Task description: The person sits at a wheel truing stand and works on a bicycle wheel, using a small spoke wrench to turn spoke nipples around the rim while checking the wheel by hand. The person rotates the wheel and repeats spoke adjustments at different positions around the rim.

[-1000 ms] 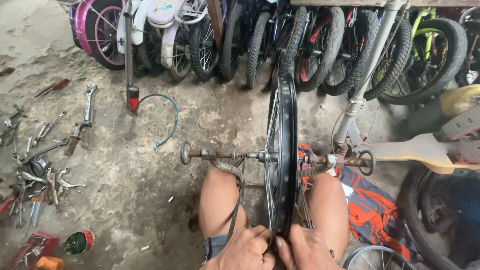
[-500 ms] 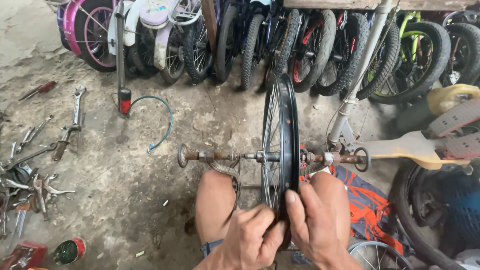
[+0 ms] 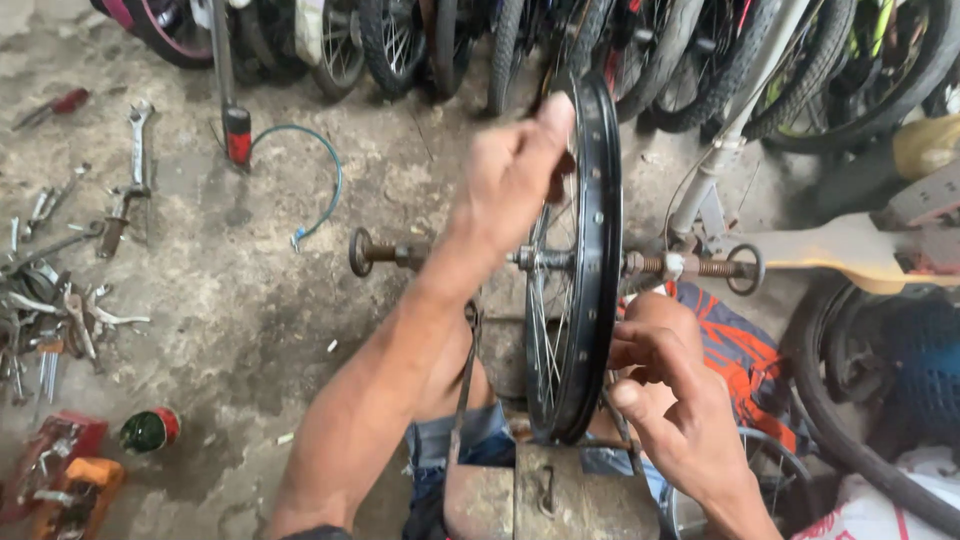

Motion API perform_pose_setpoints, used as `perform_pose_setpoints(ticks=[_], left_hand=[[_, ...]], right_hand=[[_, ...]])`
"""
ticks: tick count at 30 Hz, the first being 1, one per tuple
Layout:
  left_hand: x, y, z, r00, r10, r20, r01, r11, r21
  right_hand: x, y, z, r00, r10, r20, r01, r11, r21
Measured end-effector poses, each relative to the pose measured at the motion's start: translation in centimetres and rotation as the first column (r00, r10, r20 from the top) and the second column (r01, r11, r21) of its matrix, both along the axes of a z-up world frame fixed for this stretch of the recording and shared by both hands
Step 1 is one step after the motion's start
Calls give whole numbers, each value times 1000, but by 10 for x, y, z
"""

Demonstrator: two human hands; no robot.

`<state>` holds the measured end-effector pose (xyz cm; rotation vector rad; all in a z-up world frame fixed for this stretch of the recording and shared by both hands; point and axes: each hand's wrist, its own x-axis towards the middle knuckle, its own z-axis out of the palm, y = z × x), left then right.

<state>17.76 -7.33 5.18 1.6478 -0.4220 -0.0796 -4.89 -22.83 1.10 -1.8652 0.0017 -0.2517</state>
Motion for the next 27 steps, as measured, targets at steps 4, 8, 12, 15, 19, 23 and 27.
perform_pose_setpoints(ticks=[4,8,12,15,19,23,27], left_hand=[[-12,22,7,968,48,-247,-60,997,-44],[-34,50,-25,962,-10,-275,-21,994,-108],[-72,78,-49,949,-129,-287,74,978,-196],[-91,90,-60,859,-213,-466,69,949,-306],[-105,92,-74,779,-227,-584,18,940,-341],[-112,91,-79,747,-198,-634,-32,943,-332],[-115,94,-80,793,-135,-594,-77,945,-318]], right_hand=[[-16,-12,-15,989,112,-96,-133,961,-244],[-12,-5,-14,883,377,-278,-454,836,-309],[-4,-6,-4,886,463,-38,-450,835,-318],[-8,-19,-8,932,326,-160,-363,852,-378],[20,-6,23,980,164,-113,-184,963,-197],[35,4,30,994,-101,43,93,985,148],[21,-14,4,994,-76,75,56,971,234]])
